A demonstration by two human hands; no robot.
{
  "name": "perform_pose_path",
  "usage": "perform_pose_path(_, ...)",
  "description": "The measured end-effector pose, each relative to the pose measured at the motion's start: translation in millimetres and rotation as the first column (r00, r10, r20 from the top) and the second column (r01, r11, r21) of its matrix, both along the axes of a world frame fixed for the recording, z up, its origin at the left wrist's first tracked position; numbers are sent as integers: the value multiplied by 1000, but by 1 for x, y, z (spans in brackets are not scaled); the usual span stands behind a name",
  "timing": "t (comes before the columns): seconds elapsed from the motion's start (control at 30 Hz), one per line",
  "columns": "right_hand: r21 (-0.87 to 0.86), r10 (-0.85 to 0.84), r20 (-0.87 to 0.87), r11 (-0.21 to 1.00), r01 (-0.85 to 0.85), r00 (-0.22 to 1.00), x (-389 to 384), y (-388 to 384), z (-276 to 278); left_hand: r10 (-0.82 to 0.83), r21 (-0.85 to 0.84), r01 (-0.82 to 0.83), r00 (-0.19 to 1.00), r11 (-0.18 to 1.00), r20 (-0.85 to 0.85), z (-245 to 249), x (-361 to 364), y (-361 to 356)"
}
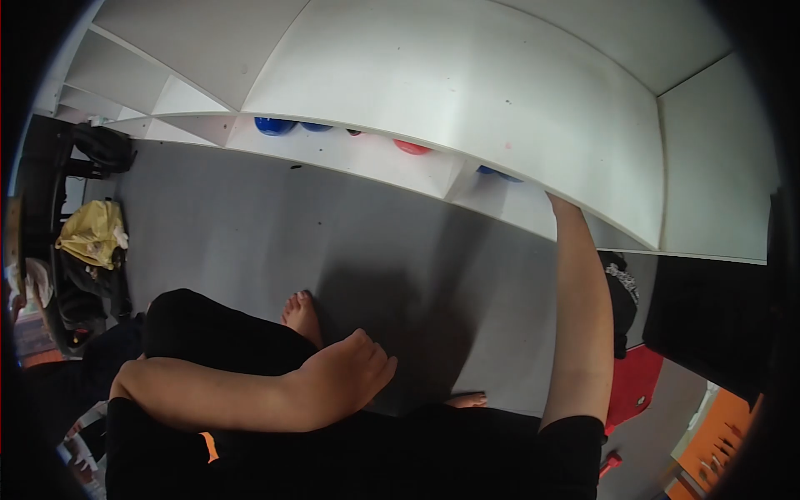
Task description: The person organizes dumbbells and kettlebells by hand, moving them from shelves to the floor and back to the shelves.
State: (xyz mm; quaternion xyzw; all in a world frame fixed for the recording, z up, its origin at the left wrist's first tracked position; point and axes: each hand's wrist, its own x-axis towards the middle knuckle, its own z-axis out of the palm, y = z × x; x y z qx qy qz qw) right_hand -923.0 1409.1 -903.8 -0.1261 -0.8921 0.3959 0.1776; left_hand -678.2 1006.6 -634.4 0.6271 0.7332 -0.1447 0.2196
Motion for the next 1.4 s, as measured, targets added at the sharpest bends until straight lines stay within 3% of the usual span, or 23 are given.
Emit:
perform_pose_path(0.1, -218, -15, 52, 976, 26, 999, 2, -13, 9, -3, -95, 2, 1000, 995, -11, -8, -4, -7)
perform_pose_path(0.2, -390, -19, 95, 919, 54, 995, 5, -12, 23, 23, -71, -29, 997, 997, -74, -11, -8, -10)
perform_pose_path(0.3, -526, -5, 131, 848, 74, 991, 11, 6, 29, 133, -42, -131, 991, 990, 35, -16, -8, -6)
perform_pose_path(0.37, -605, 7, 150, 791, 87, 989, 18, 5, 31, 236, 87, -253, 957, 963, 168, -18, -15, -1)
perform_pose_path(0.53, -767, 17, 252, 613, 189, 967, 90, 40, 47, 239, 29, -246, 957, 969, 164, -25, -13, 6)
perform_pose_path(0.6, -599, 51, 335, 782, 171, 941, 140, -9, 135, 213, 28, -222, 960, 975, 179, -31, -15, 11)
perform_pose_path(0.67, -531, 177, 554, 828, 181, 813, 174, -10, 160, 224, 27, -238, 942, 971, 251, -33, -17, 21)
perform_pose_path(0.73, -447, 250, 477, 895, -13, 843, 198, -29, 172, 209, 123, -242, 950, 962, 231, -29, -21, 37)
perform_pose_path(0.77, -334, 308, 611, 936, -115, 729, 204, -40, 185, 223, 207, -265, 953, 942, 205, -27, -22, 44)
perform_pose_path(0.8, -235, 331, 735, 943, -236, 592, 210, -52, 197, 212, 213, -254, 957, 944, 200, -25, -23, 52)
perform_pose_path(0.87, -237, 413, 784, 889, -392, 463, 230, -81, 186, 277, 335, -361, 921, 870, 273, -20, -23, 65)
perform_pose_path(1.0, -255, 531, 781, 752, -608, 329, 276, -125, 133, 261, 294, -339, 926, 894, 273, -30, -20, 65)
perform_pose_path(1.07, -266, 555, 773, 723, -638, 308, 298, -139, 123, 181, 147, -201, 974, 969, 137, -34, -17, 58)
perform_pose_path(1.17, -271, 576, 758, 704, -656, 305, 315, -155, 125, 186, 41, -194, 972, 980, 145, -29, -10, 55)
perform_pose_path(1.4, -136, 568, 689, 712, -689, 451, 296, -146, 125, 126, 122, -146, 979, 982, 158, -30, 2, 46)
